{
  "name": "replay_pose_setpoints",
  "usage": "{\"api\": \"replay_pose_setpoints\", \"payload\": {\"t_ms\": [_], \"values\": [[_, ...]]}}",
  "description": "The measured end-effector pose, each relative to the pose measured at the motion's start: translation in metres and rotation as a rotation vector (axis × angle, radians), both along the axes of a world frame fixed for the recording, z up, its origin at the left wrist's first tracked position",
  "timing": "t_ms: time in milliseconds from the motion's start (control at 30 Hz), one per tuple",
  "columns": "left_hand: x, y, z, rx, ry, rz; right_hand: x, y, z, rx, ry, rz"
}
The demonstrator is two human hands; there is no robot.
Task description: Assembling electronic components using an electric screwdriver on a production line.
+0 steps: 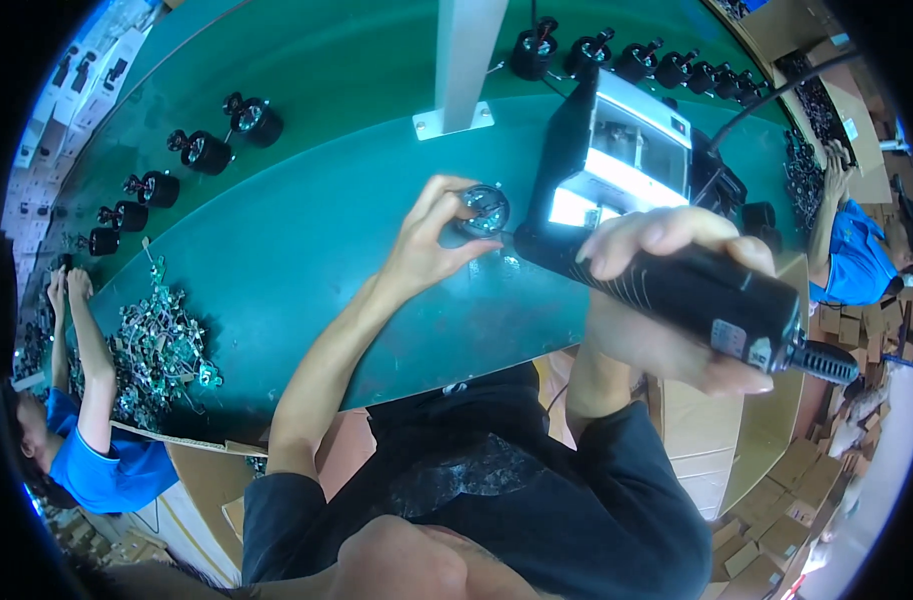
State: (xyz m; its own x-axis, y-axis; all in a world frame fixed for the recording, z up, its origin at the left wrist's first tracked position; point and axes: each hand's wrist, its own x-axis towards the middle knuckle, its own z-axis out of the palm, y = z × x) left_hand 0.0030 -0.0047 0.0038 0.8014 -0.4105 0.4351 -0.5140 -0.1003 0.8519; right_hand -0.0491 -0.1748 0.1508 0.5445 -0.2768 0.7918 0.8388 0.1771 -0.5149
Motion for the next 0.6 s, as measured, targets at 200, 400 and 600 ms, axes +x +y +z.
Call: {"api": "replay_pose_setpoints", "payload": {"t_ms": [200, 400, 600], "values": [[0.002, 0.001, -0.005, -0.011, -0.011, -0.008, 0.014, 0.011, -0.011, 0.029, 0.034, 0.011], [0.002, 0.001, -0.006, -0.020, -0.013, -0.040, 0.022, 0.011, -0.008, -0.048, 0.067, 0.067], [0.002, 0.001, -0.010, -0.034, 0.041, -0.065, 0.022, 0.013, 0.000, -0.059, 0.081, 0.120]]}}
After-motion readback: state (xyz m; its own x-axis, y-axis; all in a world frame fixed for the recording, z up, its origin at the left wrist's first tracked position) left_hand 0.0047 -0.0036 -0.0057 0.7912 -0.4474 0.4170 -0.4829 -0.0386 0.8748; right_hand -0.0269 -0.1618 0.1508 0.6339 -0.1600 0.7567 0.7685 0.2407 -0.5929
